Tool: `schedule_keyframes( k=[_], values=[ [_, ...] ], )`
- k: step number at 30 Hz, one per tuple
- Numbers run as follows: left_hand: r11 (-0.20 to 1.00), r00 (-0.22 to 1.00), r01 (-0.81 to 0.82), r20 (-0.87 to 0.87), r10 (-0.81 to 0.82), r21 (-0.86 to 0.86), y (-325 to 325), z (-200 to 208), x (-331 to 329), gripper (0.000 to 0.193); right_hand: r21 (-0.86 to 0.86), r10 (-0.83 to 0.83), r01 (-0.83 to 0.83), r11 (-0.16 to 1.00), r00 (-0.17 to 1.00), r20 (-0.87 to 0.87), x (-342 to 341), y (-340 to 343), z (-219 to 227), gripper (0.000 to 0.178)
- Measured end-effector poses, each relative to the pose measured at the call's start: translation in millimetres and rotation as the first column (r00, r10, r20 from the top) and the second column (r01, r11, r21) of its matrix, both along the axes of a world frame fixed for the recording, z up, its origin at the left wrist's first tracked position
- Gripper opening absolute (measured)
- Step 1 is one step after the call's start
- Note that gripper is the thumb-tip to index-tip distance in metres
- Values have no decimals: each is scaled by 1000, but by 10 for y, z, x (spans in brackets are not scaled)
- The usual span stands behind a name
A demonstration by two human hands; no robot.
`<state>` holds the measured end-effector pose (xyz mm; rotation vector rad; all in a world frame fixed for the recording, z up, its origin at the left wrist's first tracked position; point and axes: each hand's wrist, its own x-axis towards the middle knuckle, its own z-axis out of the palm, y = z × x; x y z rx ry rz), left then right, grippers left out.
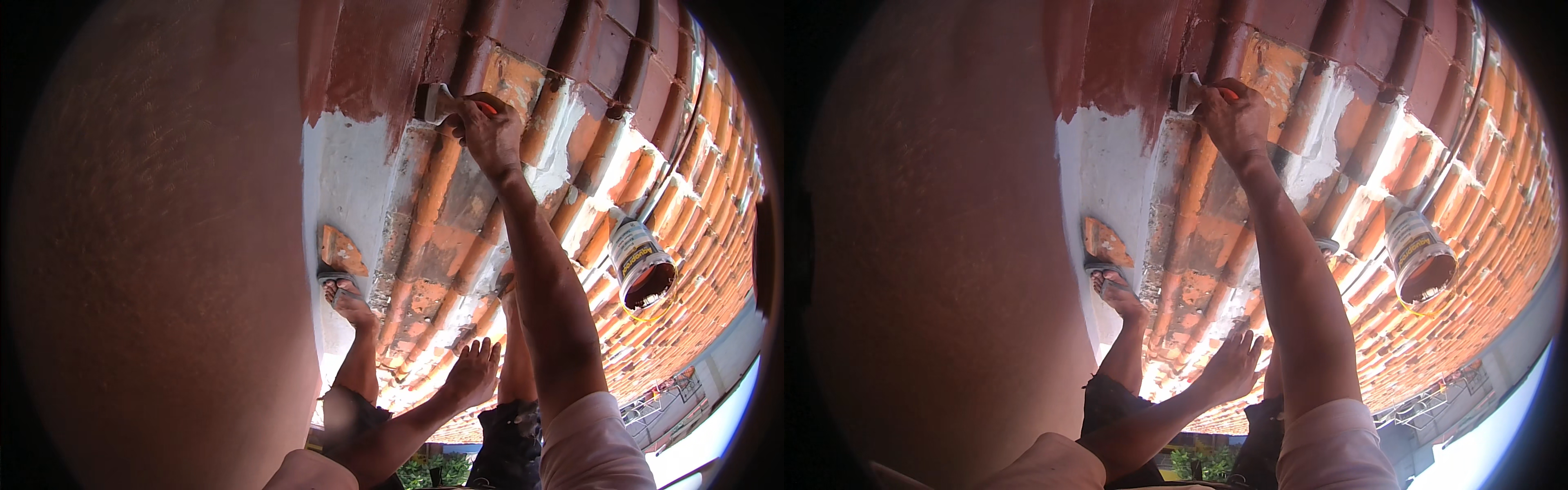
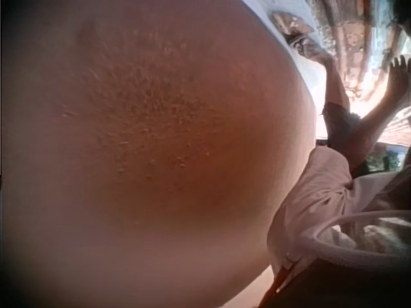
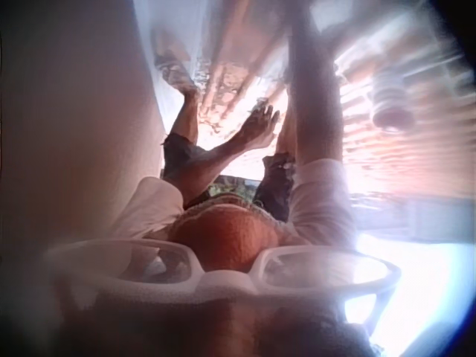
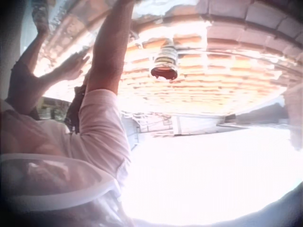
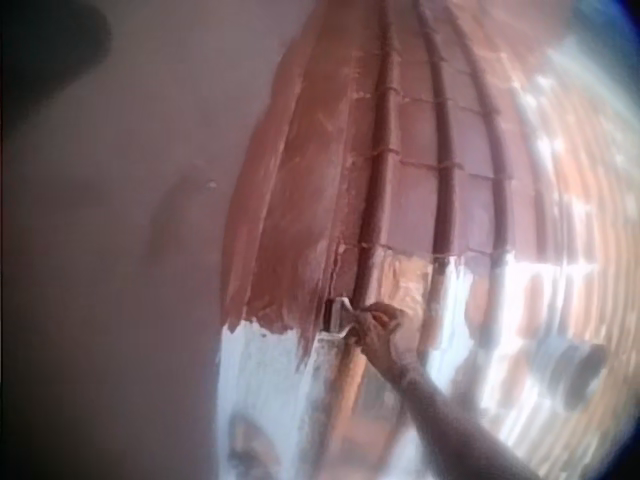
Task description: The person paints the underside of terracotta roof tiles with reddish-brown paint using a small brush. They repeatedly dip the brush into a paint can and apply paint to the curved tile surfaces while balancing on the roof.
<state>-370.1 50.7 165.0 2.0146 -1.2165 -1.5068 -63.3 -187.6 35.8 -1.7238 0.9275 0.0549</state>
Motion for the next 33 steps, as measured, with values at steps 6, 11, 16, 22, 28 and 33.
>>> schedule_keyframes(
  k=[6,11,16,22,28,33],
  values=[
    [999,1000,9,12,-9,-37,15,-10,-28,73,-256,-175,189,948,981,77,-237,495,-114,31],
    [999,1000,-6,20,7,-46,7,9,20,74,-312,-74,81,947,997,36,-335,722,-1,22],
    [999,997,-49,-56,50,19,-20,52,112,74,-704,186,-13,710,968,170,-43,346,101,18],
    [1000,999,6,-38,-6,19,-80,133,191,77,-587,623,-708,392,674,-397,242,427,182,32],
    [1000,1000,-19,-18,18,-18,-98,135,189,69,-347,371,-418,839,908,-196,303,244,327,33],
    [999,1000,-12,24,13,-45,-47,126,165,69,-620,223,-220,753,972,-74,947,-560,283,29]
  ],
)
